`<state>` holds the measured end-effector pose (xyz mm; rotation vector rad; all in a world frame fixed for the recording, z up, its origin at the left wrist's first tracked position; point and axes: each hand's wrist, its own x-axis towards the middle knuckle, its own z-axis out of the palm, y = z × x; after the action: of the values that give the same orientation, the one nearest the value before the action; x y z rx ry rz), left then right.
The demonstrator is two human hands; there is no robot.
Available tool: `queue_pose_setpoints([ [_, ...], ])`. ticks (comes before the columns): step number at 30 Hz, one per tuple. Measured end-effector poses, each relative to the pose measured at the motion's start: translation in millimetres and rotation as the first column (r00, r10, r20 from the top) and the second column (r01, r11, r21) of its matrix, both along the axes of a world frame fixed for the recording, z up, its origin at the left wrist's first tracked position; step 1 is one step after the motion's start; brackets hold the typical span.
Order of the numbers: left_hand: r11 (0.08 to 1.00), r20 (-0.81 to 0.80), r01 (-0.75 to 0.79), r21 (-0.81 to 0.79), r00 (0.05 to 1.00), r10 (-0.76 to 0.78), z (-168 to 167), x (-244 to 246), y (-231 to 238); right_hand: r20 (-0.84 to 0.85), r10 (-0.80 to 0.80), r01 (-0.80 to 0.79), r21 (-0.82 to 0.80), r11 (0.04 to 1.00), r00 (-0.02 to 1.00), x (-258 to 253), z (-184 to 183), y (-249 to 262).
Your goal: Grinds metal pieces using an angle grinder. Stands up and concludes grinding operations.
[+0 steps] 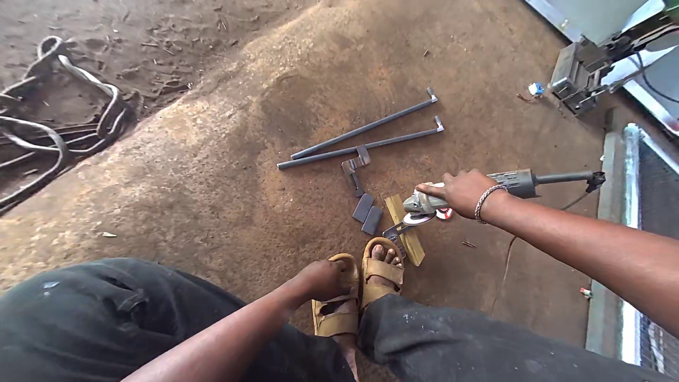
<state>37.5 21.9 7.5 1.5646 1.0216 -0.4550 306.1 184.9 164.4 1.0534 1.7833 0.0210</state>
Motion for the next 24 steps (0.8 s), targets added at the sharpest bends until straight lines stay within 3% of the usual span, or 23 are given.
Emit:
queue_pose_setpoints([
  [10, 1.000, 0.016, 0.012, -0.001, 1.000, -0.012, 2, 1, 0, 0.005, -0.033, 0.033, 0.017, 0.999, 0.999, 14, 3, 2],
  [24, 1.000, 0.002, 0.019, -0.002, 1.000, -0.019, 3, 2, -2, -0.047, -0.310, 0.313, 0.056, 0.948, 0.949, 61, -7, -11],
])
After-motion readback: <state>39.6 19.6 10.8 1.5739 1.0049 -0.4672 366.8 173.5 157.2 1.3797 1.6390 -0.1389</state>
